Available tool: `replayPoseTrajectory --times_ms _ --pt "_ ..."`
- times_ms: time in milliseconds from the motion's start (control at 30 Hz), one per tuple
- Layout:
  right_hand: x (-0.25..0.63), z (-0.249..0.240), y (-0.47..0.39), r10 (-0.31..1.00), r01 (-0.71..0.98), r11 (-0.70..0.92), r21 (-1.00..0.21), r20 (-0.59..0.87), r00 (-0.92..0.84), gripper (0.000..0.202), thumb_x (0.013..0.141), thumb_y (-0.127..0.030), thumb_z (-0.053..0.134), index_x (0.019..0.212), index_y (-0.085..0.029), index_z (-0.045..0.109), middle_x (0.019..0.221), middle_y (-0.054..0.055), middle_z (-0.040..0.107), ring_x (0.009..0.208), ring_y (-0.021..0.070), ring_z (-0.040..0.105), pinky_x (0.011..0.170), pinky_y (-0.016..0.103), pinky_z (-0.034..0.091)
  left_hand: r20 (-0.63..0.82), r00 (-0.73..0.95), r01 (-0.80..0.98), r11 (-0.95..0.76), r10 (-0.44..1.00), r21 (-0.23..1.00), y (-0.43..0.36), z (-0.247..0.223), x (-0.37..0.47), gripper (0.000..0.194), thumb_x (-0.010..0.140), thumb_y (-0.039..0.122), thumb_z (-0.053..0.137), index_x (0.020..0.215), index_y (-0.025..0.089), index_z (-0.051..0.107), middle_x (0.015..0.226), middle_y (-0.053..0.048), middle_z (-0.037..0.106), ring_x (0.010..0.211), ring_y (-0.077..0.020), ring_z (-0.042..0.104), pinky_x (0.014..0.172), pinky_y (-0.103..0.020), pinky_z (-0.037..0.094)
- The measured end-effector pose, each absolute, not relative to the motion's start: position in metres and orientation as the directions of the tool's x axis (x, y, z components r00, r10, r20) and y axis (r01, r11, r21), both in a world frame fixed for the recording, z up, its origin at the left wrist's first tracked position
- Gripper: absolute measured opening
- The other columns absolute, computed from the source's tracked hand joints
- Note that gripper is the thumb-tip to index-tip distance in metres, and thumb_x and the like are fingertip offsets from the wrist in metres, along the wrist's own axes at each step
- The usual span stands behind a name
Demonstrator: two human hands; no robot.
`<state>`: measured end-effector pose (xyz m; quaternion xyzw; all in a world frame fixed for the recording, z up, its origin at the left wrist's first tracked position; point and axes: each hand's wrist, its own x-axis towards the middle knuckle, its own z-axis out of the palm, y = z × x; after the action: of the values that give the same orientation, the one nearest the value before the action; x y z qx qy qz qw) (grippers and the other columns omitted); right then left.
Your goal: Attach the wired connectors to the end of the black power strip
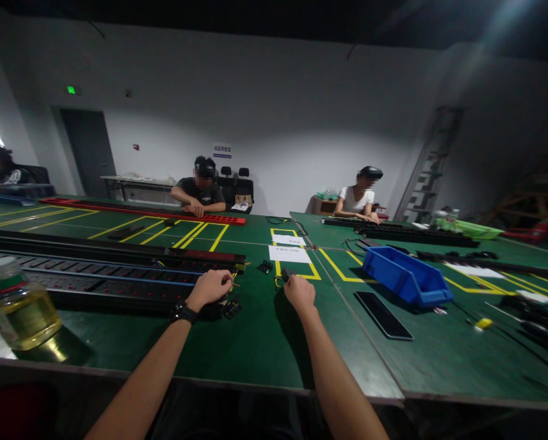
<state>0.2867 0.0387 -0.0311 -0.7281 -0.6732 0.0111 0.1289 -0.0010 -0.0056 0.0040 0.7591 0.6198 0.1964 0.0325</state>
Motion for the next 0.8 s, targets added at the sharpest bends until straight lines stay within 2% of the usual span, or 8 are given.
replayPoseTrajectory --times_ms 800 --pt "0.286 -0.0281 0.0354 0.985 0.978 -0.069 -0.196 0.14 0.097 0.03 0.098 -0.028 0.049 0.108 -0.022 0.077 0.115 0.012 0.075 0.103 0.0269 0.073 0.084 0.033 0.053 0.251 0.149 0.93 -0.222 0.956 0.293 -0.0054 0.0038 -0.001 0.026 0.093 0.031 0.051 0.096 0.028 0.077 0.101 -0.004 0.081 0.095 -0.0233 0.074 0.079 -0.029 0.052"
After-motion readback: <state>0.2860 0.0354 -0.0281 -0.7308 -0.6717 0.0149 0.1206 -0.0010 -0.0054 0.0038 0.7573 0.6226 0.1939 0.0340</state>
